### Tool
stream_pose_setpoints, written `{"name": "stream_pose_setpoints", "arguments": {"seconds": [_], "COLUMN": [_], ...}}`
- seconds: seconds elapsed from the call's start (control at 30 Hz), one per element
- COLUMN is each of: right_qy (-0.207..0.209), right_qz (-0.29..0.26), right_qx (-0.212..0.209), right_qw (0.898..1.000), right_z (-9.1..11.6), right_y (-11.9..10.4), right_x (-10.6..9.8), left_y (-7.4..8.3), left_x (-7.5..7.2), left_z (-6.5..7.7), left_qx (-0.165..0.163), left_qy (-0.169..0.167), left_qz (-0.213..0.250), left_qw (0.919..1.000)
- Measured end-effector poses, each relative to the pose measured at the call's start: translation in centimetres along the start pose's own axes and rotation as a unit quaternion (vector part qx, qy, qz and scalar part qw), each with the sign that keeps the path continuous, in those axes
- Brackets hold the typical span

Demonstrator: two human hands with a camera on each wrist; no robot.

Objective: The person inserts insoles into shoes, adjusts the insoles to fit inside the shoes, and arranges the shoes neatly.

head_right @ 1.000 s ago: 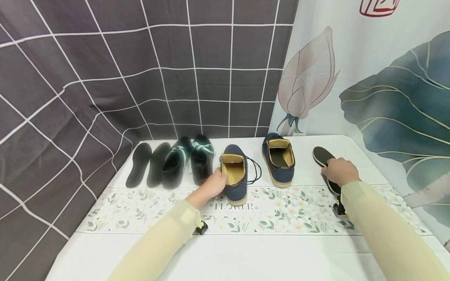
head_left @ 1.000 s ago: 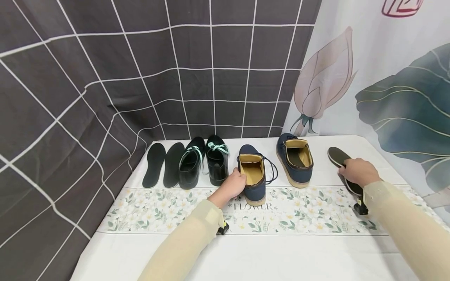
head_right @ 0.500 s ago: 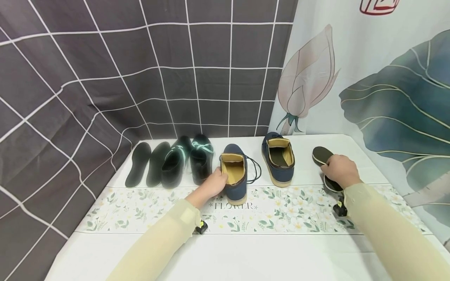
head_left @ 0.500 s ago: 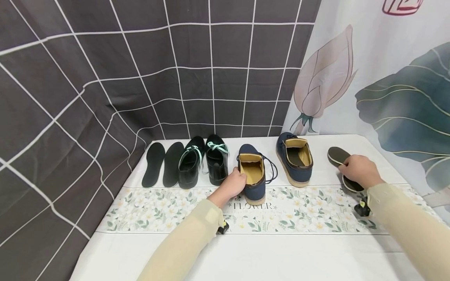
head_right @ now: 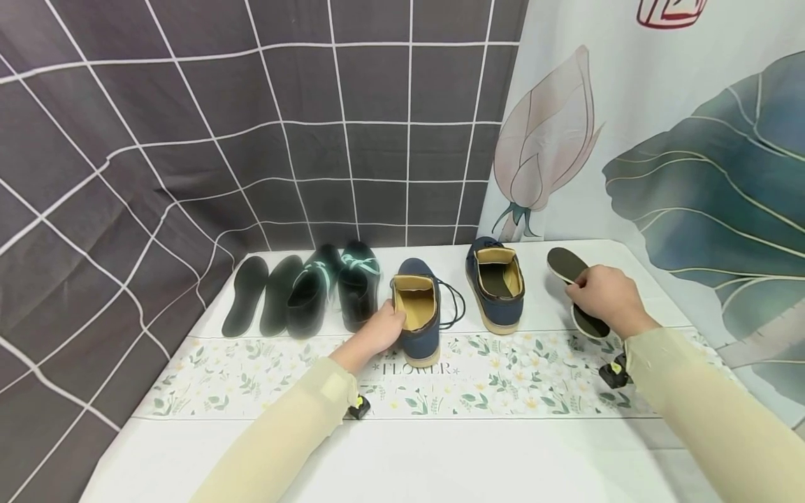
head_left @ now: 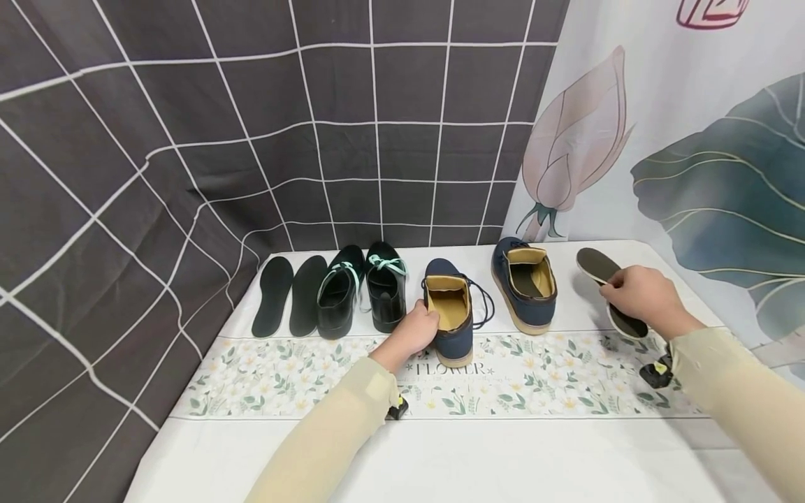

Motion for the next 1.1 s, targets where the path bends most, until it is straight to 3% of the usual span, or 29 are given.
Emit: {"name": "stream_pose_setpoints", "arguments": {"seconds": [0.27,0.5,1.1], "right_qy": [0.025,0.036,-0.006], "right_qz": [-0.003,0.003,-0.061], "right_qx": [-0.034,-0.093,-0.196], "right_qw": [0.999,0.995,0.979], "right_z": [0.9,2.3,5.4], "right_y": [-3.7,-8.3,-18.2], "right_x": [-1.6,-2.3,0.5], "left_y": [-0.1,0.0,0.2], "left_x": [-0.1,-0.2,-0.1], "left_z": [0.0,0.1,0.2], "left_qx": [0.000,0.002,0.013], "left_qy": [0.000,0.002,0.002], "left_qz": [0.003,-0.001,-0.001], "left_qw": [1.0000,1.0000,0.9999]}}
Point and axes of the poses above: each hand's wrist, its own z-axis away from the middle knuckle, its own x-axis out of the palm, y = z × x, the point moved 6 cm from there along -z, towards the middle knuckle, and after that the axes turned 2 degrees about -x, right-handed, at the moved point
